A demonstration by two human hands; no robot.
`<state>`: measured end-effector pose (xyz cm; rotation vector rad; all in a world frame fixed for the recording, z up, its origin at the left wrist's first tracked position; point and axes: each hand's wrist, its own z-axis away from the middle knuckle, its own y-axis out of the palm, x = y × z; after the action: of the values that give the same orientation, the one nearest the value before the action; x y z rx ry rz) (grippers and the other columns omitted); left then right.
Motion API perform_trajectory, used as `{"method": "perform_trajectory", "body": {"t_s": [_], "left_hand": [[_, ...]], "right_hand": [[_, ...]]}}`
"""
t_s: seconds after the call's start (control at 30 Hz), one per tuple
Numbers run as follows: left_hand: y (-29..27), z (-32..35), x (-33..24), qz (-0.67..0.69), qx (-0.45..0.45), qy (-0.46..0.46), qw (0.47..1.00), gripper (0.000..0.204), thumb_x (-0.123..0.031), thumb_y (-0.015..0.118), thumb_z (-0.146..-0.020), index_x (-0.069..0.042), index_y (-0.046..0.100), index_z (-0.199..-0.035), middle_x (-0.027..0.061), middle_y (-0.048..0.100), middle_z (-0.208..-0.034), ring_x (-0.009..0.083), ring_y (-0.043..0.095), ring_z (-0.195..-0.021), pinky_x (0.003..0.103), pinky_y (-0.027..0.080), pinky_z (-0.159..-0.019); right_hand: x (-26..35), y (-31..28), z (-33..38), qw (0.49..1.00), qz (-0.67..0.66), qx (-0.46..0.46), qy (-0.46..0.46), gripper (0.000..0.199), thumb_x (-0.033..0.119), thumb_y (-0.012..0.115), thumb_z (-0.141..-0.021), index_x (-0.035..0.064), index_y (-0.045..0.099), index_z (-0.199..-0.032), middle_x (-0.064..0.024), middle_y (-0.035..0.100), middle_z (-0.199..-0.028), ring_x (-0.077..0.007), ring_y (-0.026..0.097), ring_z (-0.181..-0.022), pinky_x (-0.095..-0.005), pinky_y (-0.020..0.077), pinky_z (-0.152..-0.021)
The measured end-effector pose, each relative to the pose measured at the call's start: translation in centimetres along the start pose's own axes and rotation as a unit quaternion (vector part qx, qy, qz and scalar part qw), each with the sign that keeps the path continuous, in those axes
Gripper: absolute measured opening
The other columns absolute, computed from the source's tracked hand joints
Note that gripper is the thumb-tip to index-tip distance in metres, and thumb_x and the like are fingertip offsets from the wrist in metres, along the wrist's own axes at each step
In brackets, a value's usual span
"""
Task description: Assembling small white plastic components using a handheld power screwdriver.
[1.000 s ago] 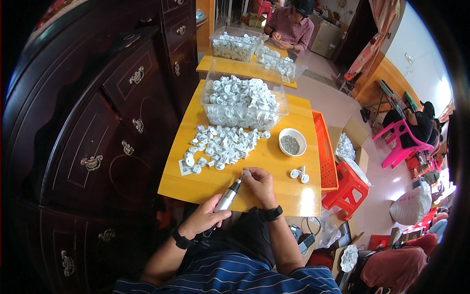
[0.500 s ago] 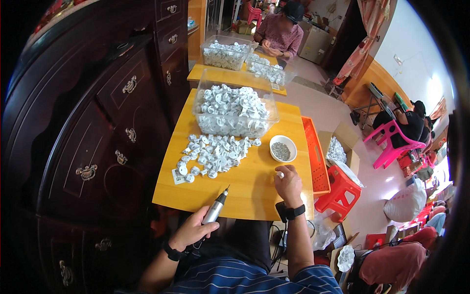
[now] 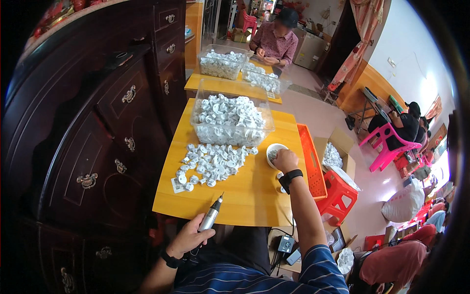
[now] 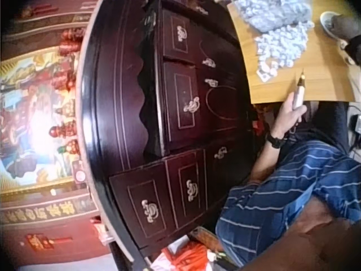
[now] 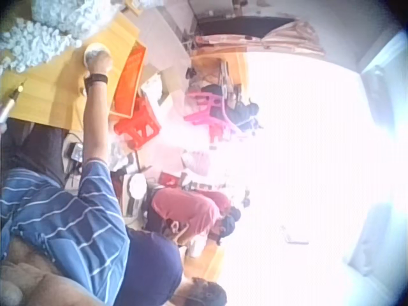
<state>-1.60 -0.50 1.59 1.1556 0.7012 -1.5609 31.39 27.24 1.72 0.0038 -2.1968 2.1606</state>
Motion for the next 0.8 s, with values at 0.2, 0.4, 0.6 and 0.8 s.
{"method": "perform_trajectory", "body": {"t_s": [0.2,0.4,0.6,0.8], "left_hand": [[-0.1,0.1,-0.4,-0.009,-0.005,-0.008,1.000,0.052,-0.014,0.066,-0.095,-0.001,0.044,-0.140,0.0014,0.056,-0.090,0.0067,0.056,-0.066,0.021,0.048,-0.055],[-0.1,0.0,-0.4,-0.002,-0.006,-0.005,1.000,0.052,-0.013,0.066,-0.095,-0.001,0.044,-0.140,0.0015,0.056,-0.090,0.0065,0.056,-0.066,0.021,0.048,-0.054],[0.1,0.0,-0.2,0.000,0.001,-0.003,1.000,0.051,-0.014,0.067,-0.095,0.000,0.044,-0.139,0.0016,0.055,-0.090,0.0065,0.056,-0.066,0.021,0.048,-0.055],[0.2,0.2,0.1,-0.013,-0.002,0.012,1.000,0.055,-0.017,0.067,-0.095,0.000,0.043,-0.141,0.0020,0.054,-0.090,0.0069,0.056,-0.067,0.022,0.048,-0.058]], "right_hand": [[0.3,0.6,-0.7,1.000,0.007,0.021,0.006,0.025,0.020,0.060,-0.087,0.0049,0.075,-0.101,-0.0213,0.073,-0.105,-0.0351,0.072,-0.099,-0.0440,0.0590,-0.083],[0.0,0.5,-0.8,1.000,-0.013,0.023,0.002,0.025,0.024,0.064,-0.087,0.0055,0.074,-0.100,-0.0201,0.073,-0.104,-0.0351,0.072,-0.098,-0.0445,0.0586,-0.084],[-1.4,0.3,-0.1,0.990,-0.116,-0.077,-0.022,0.022,0.027,0.066,-0.088,0.0061,0.072,-0.092,-0.0186,0.073,-0.095,-0.0370,0.071,-0.089,-0.0455,0.0569,-0.079],[2.4,-0.8,4.4,0.821,-0.561,-0.102,-0.028,0.020,0.014,0.072,-0.090,0.0033,0.058,-0.080,-0.0052,0.064,-0.071,-0.0113,0.061,-0.056,-0.0265,0.0485,-0.049]]}}
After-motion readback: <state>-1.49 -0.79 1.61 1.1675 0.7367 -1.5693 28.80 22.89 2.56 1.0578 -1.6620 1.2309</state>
